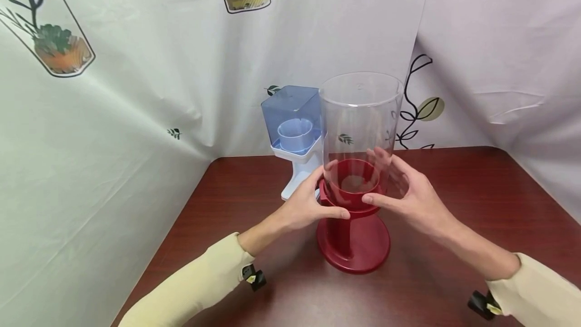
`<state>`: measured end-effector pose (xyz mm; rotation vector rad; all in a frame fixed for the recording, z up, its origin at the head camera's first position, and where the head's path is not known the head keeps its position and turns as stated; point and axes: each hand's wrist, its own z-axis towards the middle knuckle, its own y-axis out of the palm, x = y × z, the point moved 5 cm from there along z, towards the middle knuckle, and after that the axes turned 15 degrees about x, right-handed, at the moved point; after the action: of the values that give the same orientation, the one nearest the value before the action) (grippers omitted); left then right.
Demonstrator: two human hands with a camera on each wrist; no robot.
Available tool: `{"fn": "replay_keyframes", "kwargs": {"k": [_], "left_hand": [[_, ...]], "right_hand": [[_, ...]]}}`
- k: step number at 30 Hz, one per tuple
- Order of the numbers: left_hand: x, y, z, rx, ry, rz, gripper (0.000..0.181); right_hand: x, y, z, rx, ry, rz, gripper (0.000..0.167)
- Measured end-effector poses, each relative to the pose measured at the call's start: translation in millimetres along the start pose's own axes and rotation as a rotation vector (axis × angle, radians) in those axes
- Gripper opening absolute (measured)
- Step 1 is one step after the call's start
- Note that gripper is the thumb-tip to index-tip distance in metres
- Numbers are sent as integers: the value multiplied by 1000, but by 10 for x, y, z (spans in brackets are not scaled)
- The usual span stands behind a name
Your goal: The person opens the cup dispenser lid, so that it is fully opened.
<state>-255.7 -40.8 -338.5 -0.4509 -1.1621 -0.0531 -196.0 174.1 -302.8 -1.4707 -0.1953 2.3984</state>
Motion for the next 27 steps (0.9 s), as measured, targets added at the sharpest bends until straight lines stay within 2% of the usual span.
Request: {"fn": "replay_keyframes", "kwargs": {"k": [10,17,22,27], "left_hand": [[-36,50,25,-45,21,-89,97],[-56,65,26,-36,44,-99,95],[-56,87,15,-31,42,-89,94],[-68,90,12,-15,32,-83,90]], "right_hand": [[-263,-17,204,43,-53,17,85],[-501,-35,372,49,-93,111,83],[-638,-64,479,65,-99,212,69],[-803,-104,603,97,-118,258,75]]}}
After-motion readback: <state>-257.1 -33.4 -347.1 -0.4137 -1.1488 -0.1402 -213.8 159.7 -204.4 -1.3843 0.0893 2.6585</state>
